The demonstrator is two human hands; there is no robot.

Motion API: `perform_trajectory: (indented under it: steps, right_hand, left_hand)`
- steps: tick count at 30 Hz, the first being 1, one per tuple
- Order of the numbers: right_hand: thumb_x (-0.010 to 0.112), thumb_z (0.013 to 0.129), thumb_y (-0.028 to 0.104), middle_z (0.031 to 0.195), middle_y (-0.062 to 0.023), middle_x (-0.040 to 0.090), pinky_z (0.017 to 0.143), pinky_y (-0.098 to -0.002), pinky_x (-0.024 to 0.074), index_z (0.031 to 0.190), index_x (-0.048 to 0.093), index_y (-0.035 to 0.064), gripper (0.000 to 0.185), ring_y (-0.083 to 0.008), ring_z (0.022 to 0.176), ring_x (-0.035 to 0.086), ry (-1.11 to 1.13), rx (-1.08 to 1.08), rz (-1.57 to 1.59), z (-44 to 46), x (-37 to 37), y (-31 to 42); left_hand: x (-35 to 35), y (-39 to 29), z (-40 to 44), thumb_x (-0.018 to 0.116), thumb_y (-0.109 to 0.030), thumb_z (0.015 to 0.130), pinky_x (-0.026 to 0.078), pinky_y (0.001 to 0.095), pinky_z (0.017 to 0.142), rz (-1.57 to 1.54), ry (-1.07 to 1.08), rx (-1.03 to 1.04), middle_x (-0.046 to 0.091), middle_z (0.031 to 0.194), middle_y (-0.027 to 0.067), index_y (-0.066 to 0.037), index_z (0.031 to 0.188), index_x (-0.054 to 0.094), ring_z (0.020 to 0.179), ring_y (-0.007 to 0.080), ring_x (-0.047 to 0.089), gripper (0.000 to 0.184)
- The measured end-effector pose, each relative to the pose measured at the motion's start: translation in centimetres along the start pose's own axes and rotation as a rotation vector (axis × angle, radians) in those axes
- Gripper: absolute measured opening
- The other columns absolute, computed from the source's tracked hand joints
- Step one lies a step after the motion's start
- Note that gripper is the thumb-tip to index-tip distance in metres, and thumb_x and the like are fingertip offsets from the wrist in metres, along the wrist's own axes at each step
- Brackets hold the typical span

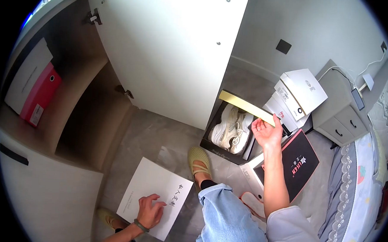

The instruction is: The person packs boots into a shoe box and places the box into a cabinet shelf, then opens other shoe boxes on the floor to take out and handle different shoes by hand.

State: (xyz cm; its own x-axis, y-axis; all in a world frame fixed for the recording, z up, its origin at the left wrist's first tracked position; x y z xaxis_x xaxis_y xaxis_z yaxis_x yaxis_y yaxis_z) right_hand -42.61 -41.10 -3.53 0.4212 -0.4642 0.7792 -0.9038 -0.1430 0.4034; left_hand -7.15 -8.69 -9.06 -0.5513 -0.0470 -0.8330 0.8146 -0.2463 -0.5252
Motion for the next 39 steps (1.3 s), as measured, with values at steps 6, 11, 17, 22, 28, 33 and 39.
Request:
perform_trajectory:
  steps: [6,11,17,22,28,33,39]
  right_hand:
    - [0.069,0.085,0.036,0.106,-0.0105,0.046,0.084,-0.0390,0.0465,0.116,0.049,-0.0036,0.054,-0.0216,0.093,0.048,0.017,0.013,-0.002,-0.4,-0.2,0.0]
    - [0.066,0.084,0.044,0.102,-0.0084,0.048,0.079,-0.0353,0.0456,0.113,0.052,-0.0006,0.055,-0.0187,0.085,0.050,0.018,0.018,-0.104,-1.9,-1.3,-1.2]
    - [0.067,0.081,0.057,0.090,-0.0055,0.054,0.070,-0.0325,0.0471,0.101,0.059,0.0048,0.057,-0.0190,0.080,0.054,-0.312,0.179,-0.323,-1.5,-13.4,-8.7]
    - [0.068,0.076,0.067,0.095,-0.0089,0.059,0.072,-0.0352,0.0480,0.113,0.056,0.0035,0.075,-0.0222,0.088,0.059,-0.394,0.198,-0.508,-0.7,-18.8,-11.3]
    - [0.068,0.084,0.056,0.096,-0.0077,0.063,0.076,-0.0346,0.0498,0.120,0.051,0.0049,0.065,-0.0195,0.083,0.062,-0.164,0.393,-0.805,-3.6,-20.8,-12.0]
    - [0.065,0.090,0.007,0.090,-0.0061,0.064,0.077,-0.0277,0.0490,0.102,0.062,0.0000,0.015,-0.0119,0.084,0.061,0.416,-0.550,-1.403,-14.5,-7.6,-3.0]
    - [0.064,0.090,0.013,0.093,-0.0061,0.062,0.076,-0.0282,0.0471,0.110,0.058,0.0015,0.023,-0.0124,0.082,0.056,-0.215,-1.090,-1.365,-15.6,-8.1,13.6]
  left_hand:
    - [-0.1,0.3,-0.1,0.069,0.001,0.071,0.035,0.0456,0.090,0.001,-0.028,-0.025,0.052,0.116,0.0140,-0.014,0.098,0.065,0.102,0.0314,0.051,0.031]
    - [-0.3,0.2,0.1,0.069,0.001,0.071,0.036,0.0450,0.089,0.001,-0.034,-0.025,0.052,0.115,0.0142,-0.014,0.097,0.066,0.101,0.0318,0.051,0.030]
    - [-0.3,0.2,0.2,0.069,0.001,0.071,0.036,0.0452,0.089,0.001,-0.039,-0.019,0.052,0.115,0.0146,-0.014,0.096,0.065,0.100,0.0322,0.051,0.030]
    - [-0.3,0.4,0.1,0.068,0.002,0.071,0.036,0.0459,0.089,-0.002,-0.042,-0.036,0.051,0.116,0.0149,-0.014,0.096,0.065,0.101,0.0329,0.050,0.030]
    - [0.0,0.6,-0.1,0.066,0.005,0.070,0.037,0.0460,0.090,-0.030,-0.033,-0.075,0.049,0.118,0.0159,-0.012,0.095,0.065,0.104,0.0352,0.047,0.031]
    - [0.3,0.7,-0.5,0.066,0.005,0.069,0.038,0.0460,0.089,-0.046,-0.046,-0.072,0.049,0.118,0.0164,-0.012,0.095,0.065,0.104,0.0356,0.047,0.031]
    - [0.4,0.6,-0.4,0.066,0.006,0.069,0.038,0.0466,0.088,-0.034,-0.040,-0.035,0.050,0.117,0.0171,-0.012,0.095,0.065,0.104,0.0366,0.047,0.032]
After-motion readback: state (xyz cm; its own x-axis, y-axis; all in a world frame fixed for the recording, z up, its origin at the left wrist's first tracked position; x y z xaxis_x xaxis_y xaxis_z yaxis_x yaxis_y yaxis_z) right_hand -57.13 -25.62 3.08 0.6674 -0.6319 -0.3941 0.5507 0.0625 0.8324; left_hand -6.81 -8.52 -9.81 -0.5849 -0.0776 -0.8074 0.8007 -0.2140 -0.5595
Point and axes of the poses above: each hand's wrist, its own z-axis towards the middle knuckle, its own x-axis out of the palm, y = z × x, the point moved 5 cm from there along z, towards the middle knuckle
